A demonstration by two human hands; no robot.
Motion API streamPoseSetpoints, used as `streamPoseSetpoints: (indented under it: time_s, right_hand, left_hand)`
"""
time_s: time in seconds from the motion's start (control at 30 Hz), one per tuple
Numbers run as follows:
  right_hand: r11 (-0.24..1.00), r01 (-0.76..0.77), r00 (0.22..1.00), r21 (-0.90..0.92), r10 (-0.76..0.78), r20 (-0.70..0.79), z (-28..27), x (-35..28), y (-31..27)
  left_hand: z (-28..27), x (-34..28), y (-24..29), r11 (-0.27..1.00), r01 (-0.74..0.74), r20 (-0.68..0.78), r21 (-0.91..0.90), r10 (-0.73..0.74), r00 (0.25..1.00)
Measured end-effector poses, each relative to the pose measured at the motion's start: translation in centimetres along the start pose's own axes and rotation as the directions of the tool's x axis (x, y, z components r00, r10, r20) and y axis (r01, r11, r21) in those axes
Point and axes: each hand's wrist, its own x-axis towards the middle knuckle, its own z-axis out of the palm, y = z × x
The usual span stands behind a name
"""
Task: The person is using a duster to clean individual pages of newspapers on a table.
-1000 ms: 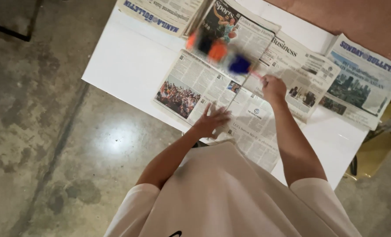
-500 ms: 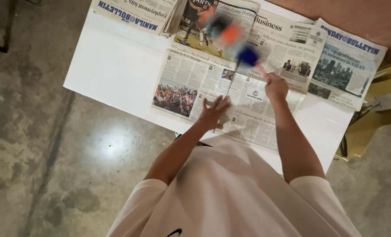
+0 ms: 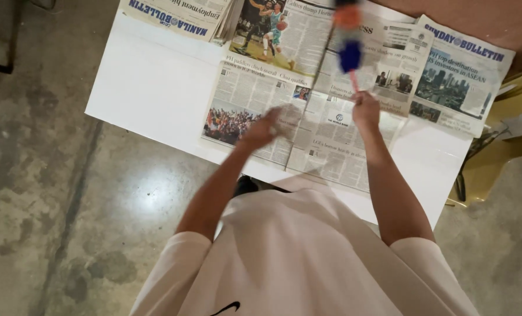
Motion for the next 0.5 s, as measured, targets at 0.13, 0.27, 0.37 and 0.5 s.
streamPoseSetpoints:
  time_s: [0.13, 0.27, 0.37, 0.5]
  right_hand:
    - [0.977, 0.196, 0.954, 0.085, -0.21, 0.214, -1.1, -6.1, -3.8]
    - [0.942, 0.309, 0.82, 0.133, -0.335, 0.465, 0.3, -11.9, -6.1]
    - [0.903, 0.413, 0.763, 0.121, -0.416, 0.494, 7.5, -11.8, -2.7]
    - [0.921, 0.334, 0.766, 0.201, -0.389, 0.512, 4.2, -12.3, -3.2]
  left_hand:
    - [-3.0, -5.4, -8.8, 0.817, 0.503, -0.349, 0.284, -0.401, 0.847]
    - [-4.2, -11.4, -14.7, 0.693, 0.706, -0.52, 0.143, -0.555, 0.65]
    - [-5.6, -14.4, -11.9, 0.655, 0.744, -0.545, 0.133, -0.578, 0.607]
    - [-4.5, -16.2, -14.6, 0.762, 0.645, -0.644, 0.059, -0.464, 0.608]
